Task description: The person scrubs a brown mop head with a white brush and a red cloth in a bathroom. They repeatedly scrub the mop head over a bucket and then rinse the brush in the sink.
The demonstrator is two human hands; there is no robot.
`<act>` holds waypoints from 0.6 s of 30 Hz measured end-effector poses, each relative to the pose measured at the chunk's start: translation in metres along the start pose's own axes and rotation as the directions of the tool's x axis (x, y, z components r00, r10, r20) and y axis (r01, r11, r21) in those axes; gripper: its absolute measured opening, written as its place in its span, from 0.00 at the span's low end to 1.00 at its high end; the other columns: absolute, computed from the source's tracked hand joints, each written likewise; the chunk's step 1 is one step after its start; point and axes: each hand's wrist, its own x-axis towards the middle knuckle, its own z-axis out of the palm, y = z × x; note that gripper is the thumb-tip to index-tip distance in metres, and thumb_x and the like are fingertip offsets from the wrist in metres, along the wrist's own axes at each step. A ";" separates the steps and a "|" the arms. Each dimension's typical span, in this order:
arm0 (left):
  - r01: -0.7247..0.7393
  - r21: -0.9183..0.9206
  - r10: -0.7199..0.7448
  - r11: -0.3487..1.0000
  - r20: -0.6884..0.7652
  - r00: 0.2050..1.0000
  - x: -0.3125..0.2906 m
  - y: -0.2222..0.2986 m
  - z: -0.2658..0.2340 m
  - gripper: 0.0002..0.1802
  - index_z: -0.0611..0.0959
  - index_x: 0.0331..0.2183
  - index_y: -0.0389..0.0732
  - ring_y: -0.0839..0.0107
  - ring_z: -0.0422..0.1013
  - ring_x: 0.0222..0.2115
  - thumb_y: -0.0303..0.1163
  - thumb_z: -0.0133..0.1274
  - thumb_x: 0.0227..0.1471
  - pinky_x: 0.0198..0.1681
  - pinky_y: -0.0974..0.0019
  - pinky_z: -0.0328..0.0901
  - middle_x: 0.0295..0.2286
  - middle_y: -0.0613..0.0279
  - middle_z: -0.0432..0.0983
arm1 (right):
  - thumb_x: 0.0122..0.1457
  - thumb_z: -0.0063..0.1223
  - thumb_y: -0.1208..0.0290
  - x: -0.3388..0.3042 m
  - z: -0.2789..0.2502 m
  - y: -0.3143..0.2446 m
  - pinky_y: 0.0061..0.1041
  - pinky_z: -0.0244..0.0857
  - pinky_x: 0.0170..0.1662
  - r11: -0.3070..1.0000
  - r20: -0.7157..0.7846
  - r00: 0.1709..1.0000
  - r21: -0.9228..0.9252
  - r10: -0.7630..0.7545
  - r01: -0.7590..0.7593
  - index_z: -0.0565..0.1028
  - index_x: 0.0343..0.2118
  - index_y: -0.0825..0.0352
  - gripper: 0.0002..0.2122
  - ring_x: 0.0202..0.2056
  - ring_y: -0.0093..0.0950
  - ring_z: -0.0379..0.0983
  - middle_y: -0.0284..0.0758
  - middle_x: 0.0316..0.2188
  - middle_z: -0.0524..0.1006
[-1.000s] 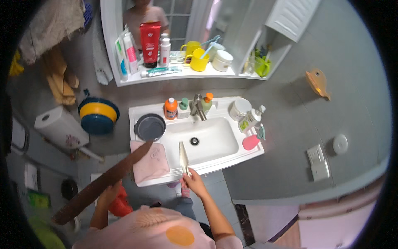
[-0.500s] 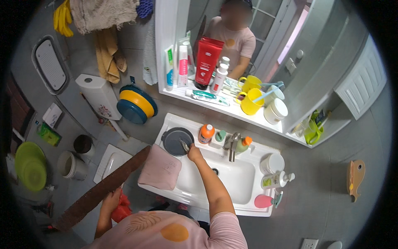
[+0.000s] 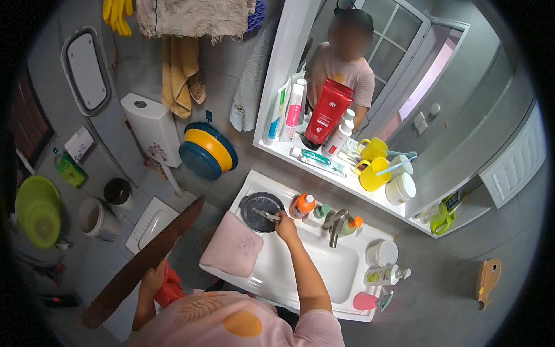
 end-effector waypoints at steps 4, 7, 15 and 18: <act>-0.127 0.029 0.127 0.991 0.017 0.992 0.014 0.039 -0.008 0.20 0.76 0.36 0.33 0.62 0.69 0.38 0.41 0.43 0.54 0.43 0.69 0.60 0.35 0.48 0.73 | 0.51 0.44 0.78 -0.019 -0.044 -0.036 0.19 0.60 0.21 0.860 0.057 0.978 0.467 0.200 -0.203 0.71 0.38 0.65 0.10 0.19 0.22 0.67 0.34 0.19 0.72; -0.137 -0.004 0.136 0.991 0.122 0.983 0.025 0.040 -0.003 0.20 0.75 0.39 0.32 0.62 0.68 0.42 0.40 0.45 0.53 0.45 0.69 0.59 0.39 0.49 0.72 | 0.53 0.42 0.78 -0.024 -0.053 -0.018 0.15 0.53 0.14 0.685 0.116 0.937 0.653 0.330 -0.323 0.71 0.39 0.64 0.10 0.13 0.16 0.61 0.30 0.17 0.71; -0.066 -0.089 0.082 0.994 0.185 0.979 0.034 0.051 0.013 0.24 0.71 0.43 0.34 0.59 0.66 0.42 0.42 0.49 0.50 0.47 0.67 0.57 0.38 0.50 0.71 | 0.49 0.39 0.84 -0.005 0.029 0.033 0.21 0.64 0.25 0.917 -0.180 0.963 0.382 0.200 -0.119 0.72 0.35 0.68 0.12 0.21 0.23 0.71 0.36 0.23 0.75; -0.051 -0.086 0.068 0.995 0.214 0.974 0.033 0.059 0.011 0.24 0.70 0.44 0.34 0.59 0.66 0.43 0.41 0.48 0.50 0.48 0.67 0.57 0.41 0.50 0.70 | 0.50 0.37 0.85 0.002 0.040 0.033 0.19 0.64 0.25 0.886 0.021 0.961 0.381 0.277 -0.264 0.72 0.36 0.68 0.13 0.23 0.21 0.69 0.33 0.23 0.74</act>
